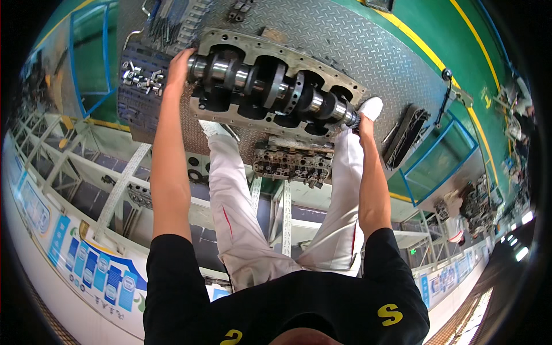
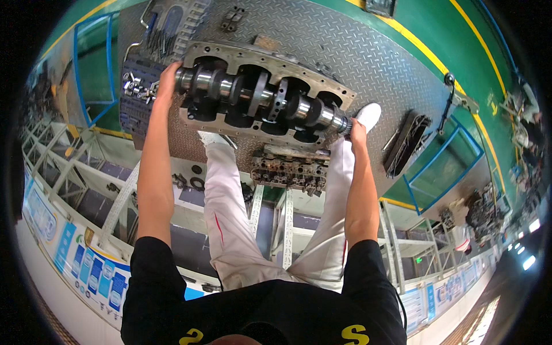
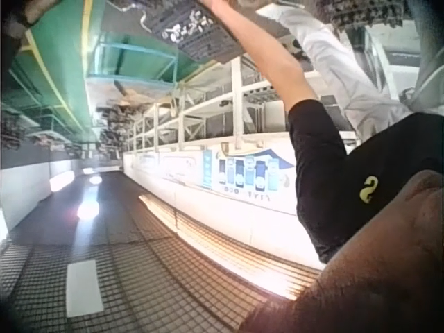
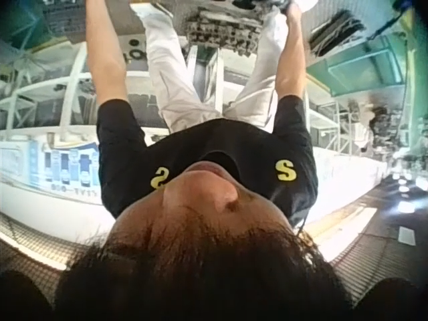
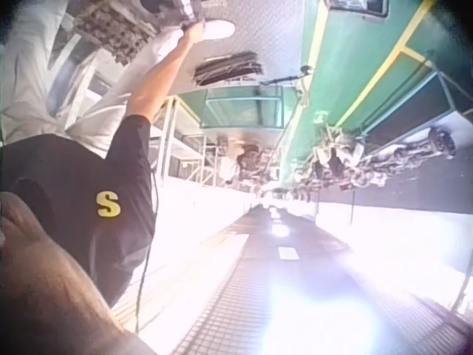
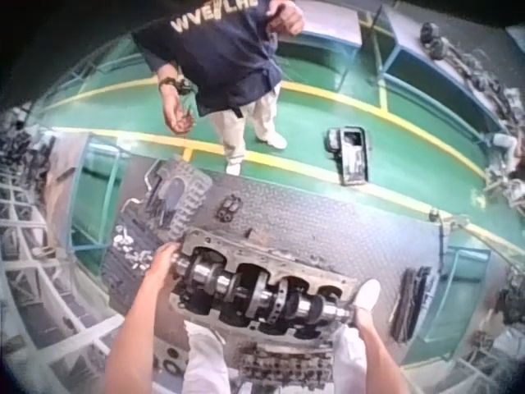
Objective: The person carries a crankshaft over to an engine block, then places the crankshaft into the main bearing seats within the engine block by hand.
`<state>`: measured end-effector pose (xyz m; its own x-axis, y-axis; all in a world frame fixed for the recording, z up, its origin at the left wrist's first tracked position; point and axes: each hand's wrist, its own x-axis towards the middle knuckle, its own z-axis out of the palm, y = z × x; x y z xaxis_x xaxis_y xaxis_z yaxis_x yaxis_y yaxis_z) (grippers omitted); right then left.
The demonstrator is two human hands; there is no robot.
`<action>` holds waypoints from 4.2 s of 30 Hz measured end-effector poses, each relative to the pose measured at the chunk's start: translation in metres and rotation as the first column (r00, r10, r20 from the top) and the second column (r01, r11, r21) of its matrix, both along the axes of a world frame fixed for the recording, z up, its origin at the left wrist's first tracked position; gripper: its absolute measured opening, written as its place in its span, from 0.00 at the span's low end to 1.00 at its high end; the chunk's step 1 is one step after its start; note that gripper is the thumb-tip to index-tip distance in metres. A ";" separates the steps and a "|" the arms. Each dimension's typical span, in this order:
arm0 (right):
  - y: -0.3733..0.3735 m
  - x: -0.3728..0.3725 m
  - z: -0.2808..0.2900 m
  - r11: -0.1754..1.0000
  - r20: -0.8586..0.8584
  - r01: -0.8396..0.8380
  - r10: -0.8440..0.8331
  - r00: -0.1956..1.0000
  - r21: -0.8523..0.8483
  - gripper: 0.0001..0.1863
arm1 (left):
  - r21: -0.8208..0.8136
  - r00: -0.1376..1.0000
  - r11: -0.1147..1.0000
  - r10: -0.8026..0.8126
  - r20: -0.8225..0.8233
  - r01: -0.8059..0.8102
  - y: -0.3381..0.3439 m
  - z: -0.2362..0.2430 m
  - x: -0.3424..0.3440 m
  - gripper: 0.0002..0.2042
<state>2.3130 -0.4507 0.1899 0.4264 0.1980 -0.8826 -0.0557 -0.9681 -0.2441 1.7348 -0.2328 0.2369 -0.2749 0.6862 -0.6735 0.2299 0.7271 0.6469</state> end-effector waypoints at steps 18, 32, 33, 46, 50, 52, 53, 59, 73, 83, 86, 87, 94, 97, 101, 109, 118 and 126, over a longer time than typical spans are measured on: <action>-0.010 0.011 -0.030 0.997 0.033 -0.066 0.065 0.997 0.039 0.20 | -0.184 0.988 0.971 0.155 -0.013 -0.155 0.009 0.039 0.018 0.20; -0.012 -0.010 0.006 0.994 -0.006 0.056 -0.056 0.998 0.098 0.19 | -0.175 0.978 0.975 0.164 0.130 -0.140 0.017 0.018 -0.014 0.16; -0.013 -0.007 0.005 0.990 0.008 0.062 -0.064 0.998 0.126 0.19 | -0.174 0.977 0.975 0.161 0.138 -0.136 0.014 0.016 -0.009 0.16; -0.020 -0.019 -0.004 0.932 0.104 0.072 -0.116 0.988 0.354 0.20 | -0.046 0.971 0.973 0.227 0.072 -0.224 0.006 0.005 -0.036 0.19; -0.024 -0.016 -0.004 0.970 0.153 -0.031 -0.006 0.988 0.241 0.22 | -0.064 0.981 0.982 0.180 0.071 -0.176 -0.003 -0.001 -0.027 0.22; -0.024 -0.018 -0.006 0.962 0.169 -0.041 -0.005 0.986 0.270 0.23 | -0.033 0.984 0.985 0.169 0.049 -0.167 0.004 -0.006 -0.047 0.21; -0.020 -0.022 -0.005 0.960 0.146 -0.034 -0.007 0.989 0.276 0.22 | 0.001 0.987 0.988 0.158 0.025 -0.158 0.010 -0.007 -0.062 0.21; -0.008 -0.013 0.008 0.976 0.083 -0.104 0.089 0.993 0.194 0.22 | -0.028 0.972 0.971 0.235 -0.027 -0.235 0.002 -0.007 -0.052 0.20; -0.016 0.000 0.011 0.985 -0.146 0.086 -0.065 0.987 0.148 0.29 | -0.559 0.997 0.828 0.011 0.082 0.037 0.062 0.021 -0.026 0.23; 0.010 -0.007 0.036 0.987 -0.058 0.163 -0.164 0.985 -0.016 0.25 | -0.649 0.988 0.761 -0.111 -0.105 0.017 0.073 0.011 -0.059 0.26; 0.005 -0.013 0.027 0.996 -0.018 0.077 -0.078 0.997 -0.047 0.26 | -0.641 0.991 0.765 -0.120 -0.056 0.056 0.056 0.020 -0.035 0.27; 0.006 -0.012 0.032 0.988 0.003 0.142 -0.142 0.990 -0.052 0.26 | -0.616 0.991 0.783 -0.130 -0.033 0.082 0.051 0.020 -0.017 0.28; -0.014 -0.018 0.005 0.964 -0.079 0.251 -0.245 0.966 0.086 0.23 | -0.602 0.990 0.794 -0.135 -0.028 0.091 0.065 0.030 -0.012 0.25; -0.033 -0.023 0.010 0.945 -0.100 0.303 -0.292 0.951 0.127 0.20 | -0.565 0.985 0.824 -0.134 -0.113 0.047 0.052 0.047 0.015 0.26; -0.035 -0.028 0.022 0.963 -0.131 0.234 -0.218 0.967 0.129 0.20 | -0.528 0.998 0.849 -0.040 -0.056 0.005 0.065 0.072 -0.035 0.23; -0.023 -0.019 -0.006 0.952 -0.093 0.202 -0.185 0.978 0.230 0.19 | -0.520 0.991 0.854 -0.071 -0.114 0.002 0.041 0.049 -0.018 0.23; -0.038 -0.022 -0.056 0.950 -0.077 0.212 -0.199 0.977 0.230 0.20 | -0.370 0.995 0.926 -0.053 0.078 0.079 0.032 0.012 -0.013 0.33; -0.025 -0.027 -0.071 0.940 -0.097 0.238 -0.221 0.971 0.244 0.21 | -0.359 0.992 0.925 -0.119 0.044 0.127 0.024 0.007 -0.017 0.37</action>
<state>2.2860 -0.4761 0.1193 0.4282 0.3214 -0.8446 -0.2935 -0.8345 -0.4664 1.7175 -0.2089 0.2444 -0.1869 0.4239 -0.8862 0.3211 0.8789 0.3528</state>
